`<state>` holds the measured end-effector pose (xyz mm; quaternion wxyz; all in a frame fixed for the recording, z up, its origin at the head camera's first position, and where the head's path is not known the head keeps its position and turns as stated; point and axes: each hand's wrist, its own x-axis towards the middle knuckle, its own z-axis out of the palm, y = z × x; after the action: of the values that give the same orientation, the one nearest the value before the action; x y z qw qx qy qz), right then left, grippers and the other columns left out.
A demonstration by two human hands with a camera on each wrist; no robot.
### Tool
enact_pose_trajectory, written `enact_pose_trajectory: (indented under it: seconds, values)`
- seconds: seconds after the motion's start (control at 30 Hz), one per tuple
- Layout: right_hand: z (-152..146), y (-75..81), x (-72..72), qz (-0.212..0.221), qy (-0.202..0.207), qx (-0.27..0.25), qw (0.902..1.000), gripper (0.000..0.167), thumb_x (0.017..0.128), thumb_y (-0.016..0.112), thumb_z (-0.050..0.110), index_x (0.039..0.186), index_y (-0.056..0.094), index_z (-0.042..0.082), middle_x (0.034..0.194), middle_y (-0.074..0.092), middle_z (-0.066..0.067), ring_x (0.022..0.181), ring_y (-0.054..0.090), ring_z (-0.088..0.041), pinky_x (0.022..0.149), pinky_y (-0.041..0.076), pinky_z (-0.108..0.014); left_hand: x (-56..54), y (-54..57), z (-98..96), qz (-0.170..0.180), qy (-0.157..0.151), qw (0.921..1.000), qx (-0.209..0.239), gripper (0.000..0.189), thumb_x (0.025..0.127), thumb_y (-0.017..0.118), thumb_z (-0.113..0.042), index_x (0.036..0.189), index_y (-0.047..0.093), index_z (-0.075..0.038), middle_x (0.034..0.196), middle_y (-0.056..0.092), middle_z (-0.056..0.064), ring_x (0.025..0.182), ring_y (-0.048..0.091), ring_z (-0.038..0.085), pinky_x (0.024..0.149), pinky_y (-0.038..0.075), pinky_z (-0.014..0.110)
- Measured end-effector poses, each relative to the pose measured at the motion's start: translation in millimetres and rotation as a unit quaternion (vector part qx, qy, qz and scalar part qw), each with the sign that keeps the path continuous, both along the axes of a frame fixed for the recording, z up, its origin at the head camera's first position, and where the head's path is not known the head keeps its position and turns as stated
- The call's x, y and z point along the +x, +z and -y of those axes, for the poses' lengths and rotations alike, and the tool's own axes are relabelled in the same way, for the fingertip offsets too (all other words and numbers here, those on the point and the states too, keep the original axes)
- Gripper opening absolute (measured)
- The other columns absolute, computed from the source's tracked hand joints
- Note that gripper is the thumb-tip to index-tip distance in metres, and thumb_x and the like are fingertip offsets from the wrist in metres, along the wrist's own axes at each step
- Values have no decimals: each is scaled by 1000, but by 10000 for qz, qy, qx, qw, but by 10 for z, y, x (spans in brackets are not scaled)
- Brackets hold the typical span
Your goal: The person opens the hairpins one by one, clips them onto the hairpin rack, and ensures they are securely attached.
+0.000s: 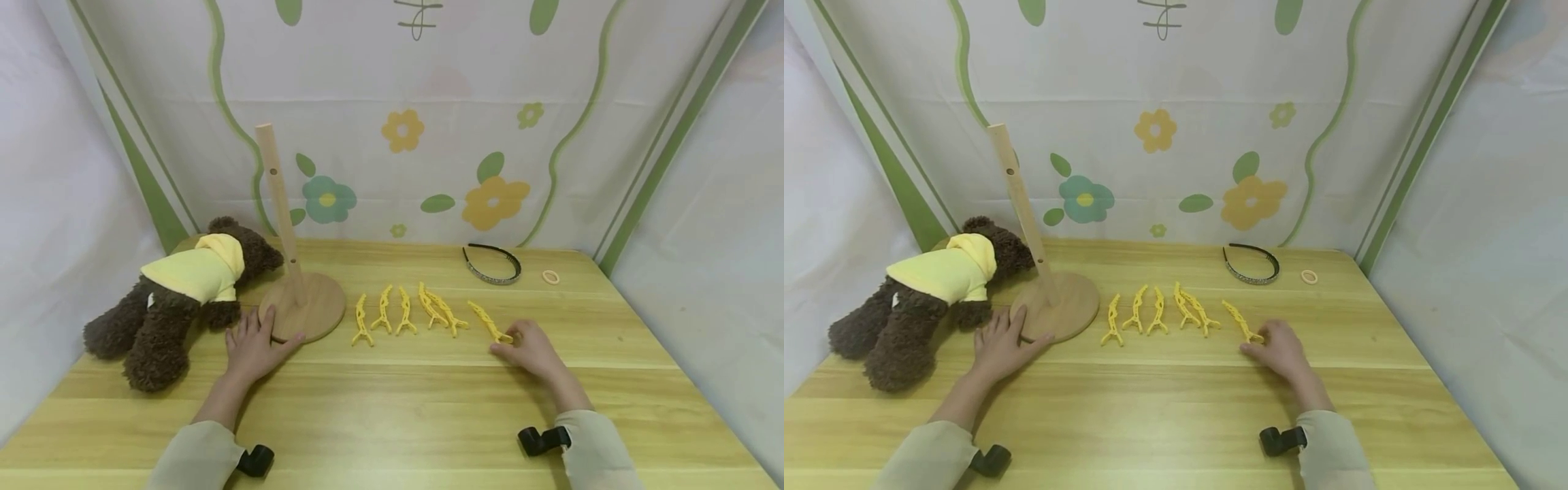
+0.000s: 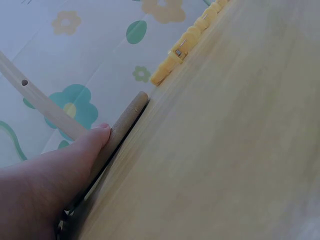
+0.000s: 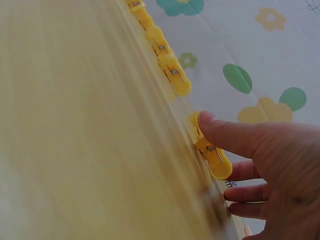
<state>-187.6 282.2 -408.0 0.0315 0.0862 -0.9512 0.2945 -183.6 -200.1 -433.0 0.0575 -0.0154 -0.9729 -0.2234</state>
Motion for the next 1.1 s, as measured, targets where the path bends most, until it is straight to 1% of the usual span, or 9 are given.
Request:
enact_pose_trajectory:
  seconds: [0.07,0.17,0.23,0.33,0.4,0.5,0.67,0.9,1.1]
  values:
    - [-25,4,-4,-87,-47,63,9999,47,71,69,35,89,57,-6,103,47,-25,95,44,-39,80,34,-51,0,-4,2,15,6,10000,4,96,73,44,-68,137,18,-2,135,8,32,121,1,48,86,-7,64]
    - [-54,28,-10,-237,-45,188,9995,41,71,70,29,88,59,-7,96,51,-23,90,46,-38,76,36,-50,-2,-6,-1,16,17,10000,30,96,73,44,-68,137,18,-2,135,8,32,121,1,48,86,-7,64]
    - [-67,52,-17,-300,-41,242,9992,37,71,70,24,89,60,-7,92,53,-20,87,48,-35,74,37,-49,-2,-3,-6,22,22,10000,42,96,72,43,-68,137,18,-2,135,7,32,121,1,48,86,-7,64]
    - [-76,99,-19,-177,-18,205,9996,36,72,69,19,93,59,-8,88,55,-17,81,51,-31,70,40,-45,0,5,-11,31,32,10000,58,96,72,43,-68,137,18,-2,135,7,32,121,1,48,86,-7,64]
    - [-80,137,-22,-16,22,141,9999,37,74,67,18,98,57,-10,88,57,-16,80,53,-29,69,42,-43,6,8,-14,53,37,10000,55,96,72,43,-69,137,18,-3,135,7,32,121,0,48,86,-7,64]
    - [-80,201,-38,98,120,151,9998,39,78,63,16,103,53,-12,89,57,-19,81,54,-31,70,44,-43,14,6,-17,61,46,10000,28,96,72,43,-69,137,18,-3,135,7,32,121,0,48,86,-7,64]
    - [-71,292,-107,-102,239,241,9994,37,83,55,12,110,50,-13,97,54,-25,90,50,-39,75,41,-49,23,-5,-30,19,57,10000,-3,95,73,42,-68,137,17,-2,135,7,32,121,0,48,86,-6,64]
    - [128,457,-251,-746,728,144,9945,35,89,47,10,114,45,-13,104,49,-28,94,47,-39,78,39,-48,50,-3,-78,23,120,9999,23,93,75,41,-67,137,18,-2,135,5,32,121,0,49,86,-7,64]
    - [484,695,-437,-925,1344,17,9866,35,90,47,11,117,45,-10,111,47,-26,98,45,-38,78,39,-48,85,-3,-117,7,226,9997,82,91,76,39,-66,137,20,-2,136,3,32,121,-1,48,86,-6,64]
